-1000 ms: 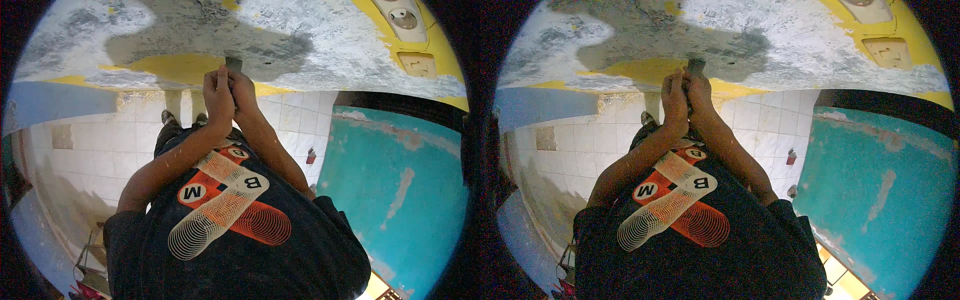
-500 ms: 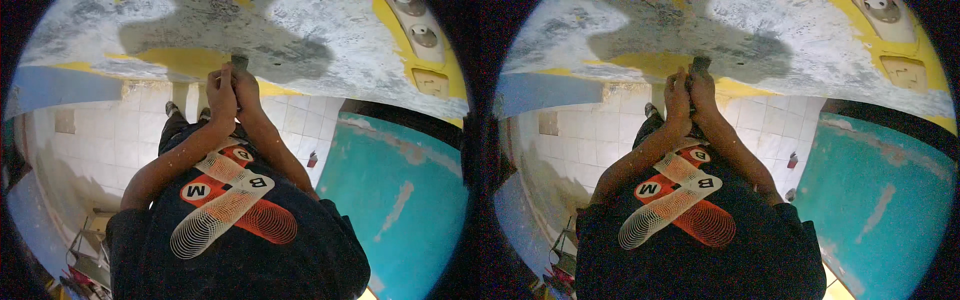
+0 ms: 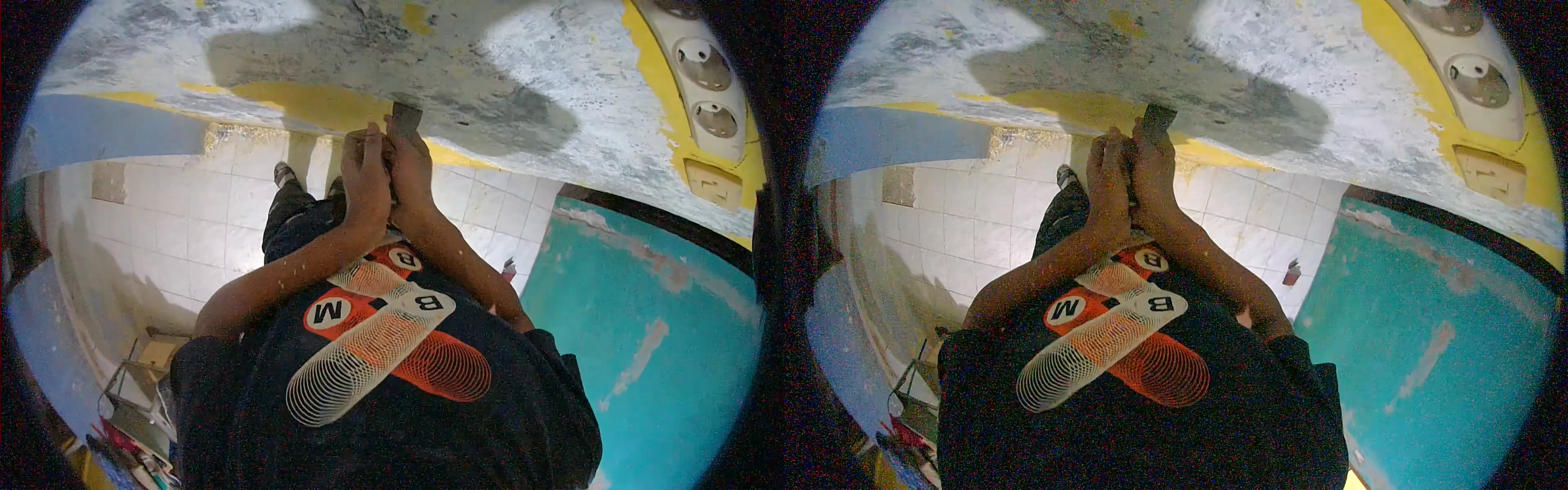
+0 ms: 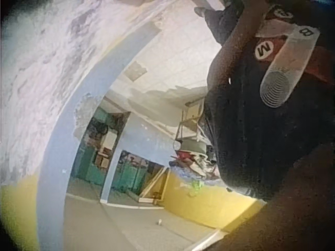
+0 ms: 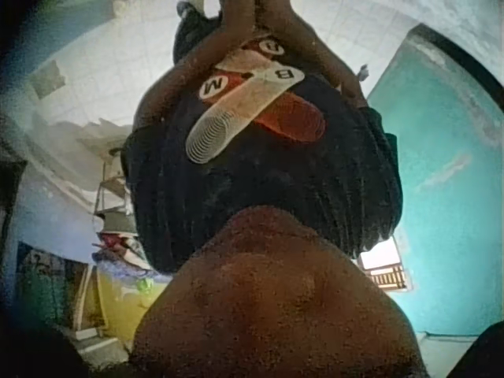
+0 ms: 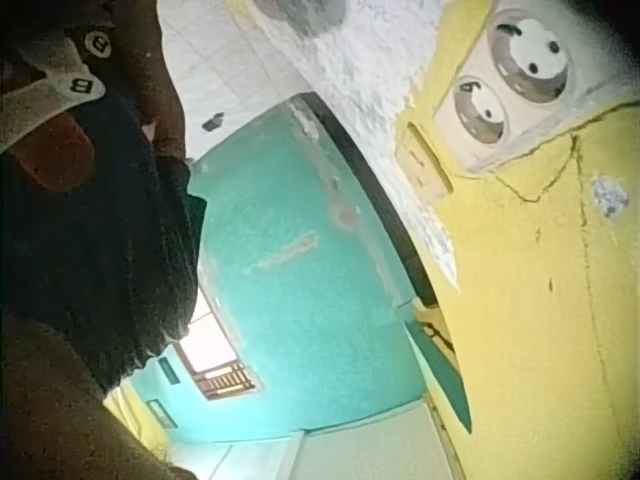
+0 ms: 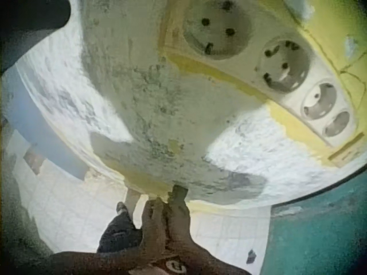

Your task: The person uses a metal scraper to remove old paint or plaster from a ceiling. They repeatedly scrape the surface, occasionally pausing to wipe the tool or check the progress. The ceiling is partially yellow and white, and the room has tiled walls.

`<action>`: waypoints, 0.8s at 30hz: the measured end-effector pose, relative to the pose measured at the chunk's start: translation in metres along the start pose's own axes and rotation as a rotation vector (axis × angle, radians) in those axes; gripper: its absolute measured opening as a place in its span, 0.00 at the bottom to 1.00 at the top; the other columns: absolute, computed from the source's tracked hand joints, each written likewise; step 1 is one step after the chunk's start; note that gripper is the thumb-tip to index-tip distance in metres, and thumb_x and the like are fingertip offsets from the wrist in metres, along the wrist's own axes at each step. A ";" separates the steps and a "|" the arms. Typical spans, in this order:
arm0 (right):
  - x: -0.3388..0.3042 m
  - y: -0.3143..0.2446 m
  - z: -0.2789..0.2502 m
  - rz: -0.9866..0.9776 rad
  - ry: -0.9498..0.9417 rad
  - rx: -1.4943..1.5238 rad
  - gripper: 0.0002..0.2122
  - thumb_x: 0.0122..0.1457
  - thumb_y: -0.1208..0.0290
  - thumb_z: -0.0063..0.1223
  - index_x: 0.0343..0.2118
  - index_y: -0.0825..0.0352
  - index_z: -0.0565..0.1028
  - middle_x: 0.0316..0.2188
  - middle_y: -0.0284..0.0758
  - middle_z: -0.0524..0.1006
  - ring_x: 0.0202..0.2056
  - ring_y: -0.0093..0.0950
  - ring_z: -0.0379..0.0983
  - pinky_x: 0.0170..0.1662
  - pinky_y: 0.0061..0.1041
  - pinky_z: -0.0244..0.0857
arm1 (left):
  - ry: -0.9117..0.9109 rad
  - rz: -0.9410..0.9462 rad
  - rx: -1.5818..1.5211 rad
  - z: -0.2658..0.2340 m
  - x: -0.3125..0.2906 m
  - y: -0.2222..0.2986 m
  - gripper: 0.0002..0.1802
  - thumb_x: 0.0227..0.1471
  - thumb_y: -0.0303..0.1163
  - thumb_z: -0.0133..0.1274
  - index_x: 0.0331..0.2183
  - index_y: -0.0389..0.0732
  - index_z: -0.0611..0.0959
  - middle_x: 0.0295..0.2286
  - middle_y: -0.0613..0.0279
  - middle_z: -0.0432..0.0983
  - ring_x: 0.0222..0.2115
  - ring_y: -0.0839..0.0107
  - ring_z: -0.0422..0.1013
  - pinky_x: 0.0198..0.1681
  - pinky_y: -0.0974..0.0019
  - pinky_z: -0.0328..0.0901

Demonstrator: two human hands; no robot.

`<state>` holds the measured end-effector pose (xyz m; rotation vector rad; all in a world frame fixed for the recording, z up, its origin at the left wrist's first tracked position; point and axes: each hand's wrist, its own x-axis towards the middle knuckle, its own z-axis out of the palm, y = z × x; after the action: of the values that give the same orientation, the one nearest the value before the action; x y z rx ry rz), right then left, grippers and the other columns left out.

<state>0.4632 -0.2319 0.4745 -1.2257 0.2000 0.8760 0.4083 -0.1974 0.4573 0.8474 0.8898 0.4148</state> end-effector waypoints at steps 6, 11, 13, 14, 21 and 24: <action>0.039 0.039 -0.014 0.014 0.019 -0.025 0.14 0.62 0.58 0.45 0.37 0.66 0.66 0.26 0.32 0.68 0.27 0.25 0.64 0.30 0.28 0.62 | 0.067 -0.030 0.043 -0.009 0.019 -0.013 0.23 0.61 0.48 0.40 0.40 0.34 0.71 0.33 0.57 0.70 0.33 0.70 0.66 0.40 0.66 0.62; 0.011 0.020 -0.009 -0.086 -0.028 0.004 0.11 0.63 0.62 0.43 0.40 0.65 0.66 0.30 0.31 0.68 0.31 0.24 0.67 0.33 0.26 0.64 | -0.043 0.124 0.129 -0.006 0.007 0.006 0.22 0.61 0.48 0.40 0.39 0.36 0.71 0.32 0.59 0.69 0.33 0.72 0.66 0.39 0.67 0.62; 0.021 0.035 -0.011 -0.027 0.008 0.028 0.10 0.63 0.63 0.44 0.40 0.64 0.66 0.31 0.31 0.68 0.33 0.23 0.66 0.35 0.26 0.64 | 0.003 -0.016 0.068 -0.015 0.016 -0.005 0.21 0.61 0.48 0.40 0.39 0.37 0.72 0.31 0.60 0.69 0.33 0.73 0.65 0.39 0.68 0.62; 0.020 0.042 -0.013 0.013 0.031 0.038 0.09 0.63 0.64 0.44 0.40 0.64 0.66 0.31 0.31 0.68 0.34 0.23 0.66 0.36 0.26 0.64 | 0.032 -0.097 0.038 -0.021 0.017 -0.015 0.21 0.61 0.47 0.40 0.39 0.37 0.72 0.31 0.60 0.69 0.33 0.73 0.65 0.38 0.68 0.62; 0.000 0.037 -0.005 -0.251 -0.021 -0.188 0.14 0.62 0.68 0.42 0.50 0.64 0.63 0.39 0.34 0.69 0.37 0.26 0.67 0.40 0.28 0.65 | -0.021 0.126 0.085 -0.022 -0.008 0.003 0.19 0.59 0.46 0.42 0.39 0.39 0.73 0.34 0.60 0.71 0.34 0.68 0.67 0.40 0.67 0.63; -0.007 0.024 0.011 -0.118 0.005 0.020 0.09 0.62 0.68 0.41 0.43 0.64 0.64 0.31 0.33 0.69 0.33 0.25 0.67 0.36 0.27 0.64 | -0.010 -0.015 -0.042 -0.025 -0.006 0.006 0.18 0.60 0.47 0.41 0.38 0.41 0.72 0.32 0.62 0.70 0.33 0.70 0.66 0.39 0.68 0.62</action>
<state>0.4389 -0.2241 0.4652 -1.2089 0.1385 0.7675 0.3851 -0.1854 0.4567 0.8033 0.8752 0.4150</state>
